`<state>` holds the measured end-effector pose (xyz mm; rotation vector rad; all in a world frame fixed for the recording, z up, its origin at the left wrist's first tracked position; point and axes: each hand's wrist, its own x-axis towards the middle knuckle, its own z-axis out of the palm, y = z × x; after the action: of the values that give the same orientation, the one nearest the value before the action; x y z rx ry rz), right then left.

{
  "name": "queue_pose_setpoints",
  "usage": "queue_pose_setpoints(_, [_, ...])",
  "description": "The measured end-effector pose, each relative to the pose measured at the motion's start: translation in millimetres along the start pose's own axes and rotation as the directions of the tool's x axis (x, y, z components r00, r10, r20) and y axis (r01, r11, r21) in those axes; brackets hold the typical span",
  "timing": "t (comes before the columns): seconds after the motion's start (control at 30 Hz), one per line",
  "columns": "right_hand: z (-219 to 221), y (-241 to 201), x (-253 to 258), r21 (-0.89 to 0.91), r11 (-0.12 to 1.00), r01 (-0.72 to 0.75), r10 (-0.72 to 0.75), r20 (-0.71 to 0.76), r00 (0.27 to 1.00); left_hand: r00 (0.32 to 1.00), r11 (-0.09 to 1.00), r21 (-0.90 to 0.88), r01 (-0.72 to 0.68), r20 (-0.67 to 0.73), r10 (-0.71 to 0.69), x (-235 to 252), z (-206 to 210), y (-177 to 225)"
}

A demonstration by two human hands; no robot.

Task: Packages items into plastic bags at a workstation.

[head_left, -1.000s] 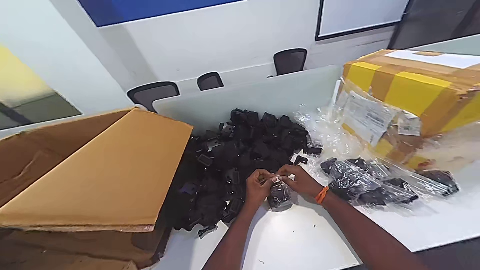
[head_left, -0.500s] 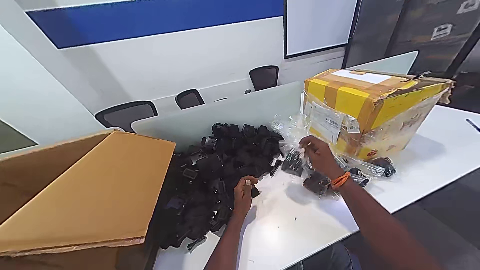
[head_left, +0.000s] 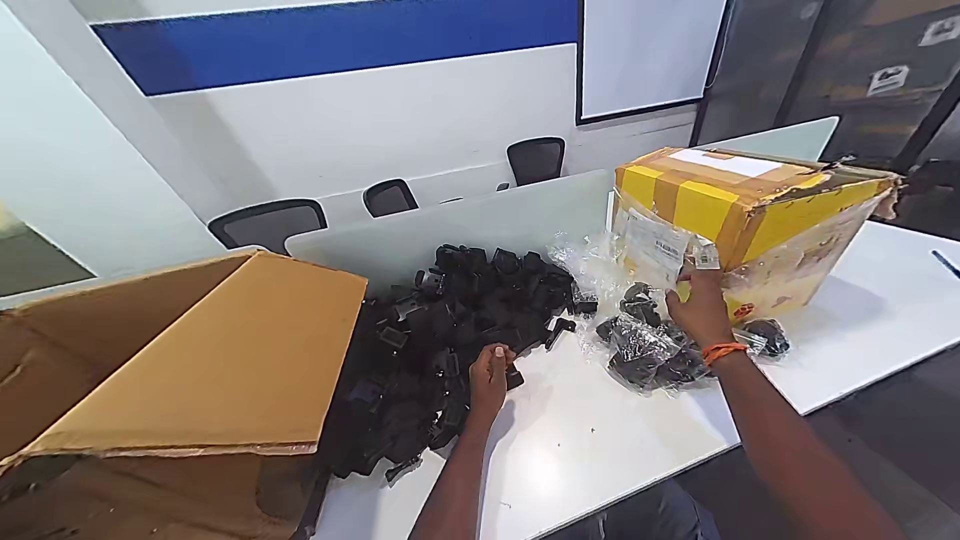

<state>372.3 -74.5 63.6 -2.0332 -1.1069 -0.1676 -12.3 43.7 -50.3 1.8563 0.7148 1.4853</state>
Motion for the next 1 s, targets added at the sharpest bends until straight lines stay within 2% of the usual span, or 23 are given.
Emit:
queue_pose_setpoints(0.07, [1,-14,-10,-0.071,0.989,0.128,-0.135,-0.109,0.985,0.997,0.999,0.018,-0.041,-0.068,0.042,5,-3,2])
queue_pose_setpoints(0.13, [3,-39,-26,-0.079,0.964,0.254,-0.262,-0.124,0.957,0.988,0.996,0.028,-0.081,-0.128,0.084,7,-7,4])
queue_pose_setpoints(0.3, [49,-88,-65,0.123,0.9,0.419,-0.432,0.11,0.895,0.951,0.979,0.1,-0.176,-0.24,0.195,13,-12,6])
queue_pose_setpoints(0.37, [75,-99,-75,0.153,0.891,0.428,-0.453,0.227,0.862,0.943,0.974,0.122,-0.189,-0.254,0.215,12,-13,6])
queue_pose_setpoints(0.47, [119,-113,-78,0.15,0.881,0.449,-0.473,0.329,0.818,0.944,0.962,0.183,-0.204,-0.222,0.243,13,-13,6])
queue_pose_setpoints(0.63, [176,-122,-85,0.077,0.84,0.537,-0.518,0.407,0.752,0.997,0.98,0.194,-0.046,-0.051,0.057,5,-3,6])
queue_pose_setpoints(0.7, [186,-127,-86,0.083,0.823,0.562,-0.546,0.387,0.743,0.999,0.983,0.185,-0.008,0.04,0.001,-1,2,6])
queue_pose_setpoints(0.8, [193,-139,-85,0.153,0.797,0.584,-0.603,0.268,0.752,0.992,0.977,0.214,0.009,0.119,-0.035,-3,9,7])
queue_pose_setpoints(0.93, [191,-159,-80,0.338,0.759,0.556,-0.617,0.1,0.781,0.965,0.981,0.124,0.152,0.195,-0.174,-3,12,4])
queue_pose_setpoints(1.0, [187,-176,-84,0.443,0.693,0.569,-0.642,0.02,0.767,0.947,0.979,0.095,0.18,0.254,-0.198,-6,13,-6])
